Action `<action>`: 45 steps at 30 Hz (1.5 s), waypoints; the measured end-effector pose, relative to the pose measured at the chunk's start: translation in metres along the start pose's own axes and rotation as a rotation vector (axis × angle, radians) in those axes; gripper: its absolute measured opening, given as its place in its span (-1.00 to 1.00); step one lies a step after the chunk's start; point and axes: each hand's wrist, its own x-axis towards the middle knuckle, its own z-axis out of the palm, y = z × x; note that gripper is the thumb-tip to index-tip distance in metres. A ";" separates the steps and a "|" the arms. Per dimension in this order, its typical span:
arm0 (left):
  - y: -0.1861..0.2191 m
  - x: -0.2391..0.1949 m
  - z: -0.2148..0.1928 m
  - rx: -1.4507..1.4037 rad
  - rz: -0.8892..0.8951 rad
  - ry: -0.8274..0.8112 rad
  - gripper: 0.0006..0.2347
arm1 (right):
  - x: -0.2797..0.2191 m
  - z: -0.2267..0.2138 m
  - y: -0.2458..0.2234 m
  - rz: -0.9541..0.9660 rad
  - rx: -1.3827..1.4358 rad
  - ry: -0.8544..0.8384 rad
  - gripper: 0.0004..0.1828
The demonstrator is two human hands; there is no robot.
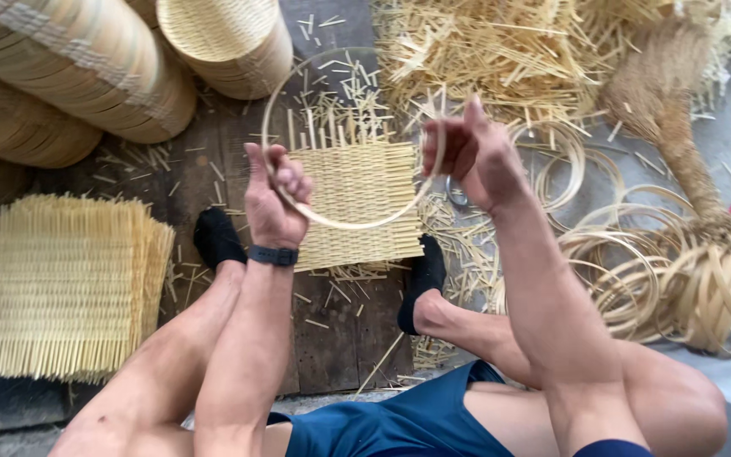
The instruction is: The person sits on the floor and repeatedly assembles small round bamboo baskets. They place a circular bamboo ring over a flat woven bamboo mat, fold the mat into a bowl shape, and trim the excess bamboo strips with shears. The finished baskets are stacked nearby.
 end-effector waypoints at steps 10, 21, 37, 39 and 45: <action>0.032 0.009 0.029 0.642 -0.427 0.125 -0.78 | 0.027 -0.035 0.070 0.193 0.169 -0.380 -0.34; 0.033 0.008 -0.005 0.542 -0.299 0.160 -0.68 | 0.028 -0.025 0.083 0.190 0.153 -0.219 -0.45; 0.027 0.003 -0.042 0.459 -0.432 0.221 -0.67 | 0.033 -0.022 0.096 0.071 0.105 -0.107 -0.45; 0.017 0.000 -0.051 0.357 -0.367 0.247 -0.64 | 0.035 -0.017 0.102 0.047 0.194 -0.015 -0.56; -0.012 0.002 -0.114 0.259 -0.085 0.448 -0.82 | 0.053 -0.025 0.136 -0.024 -0.372 0.163 -0.81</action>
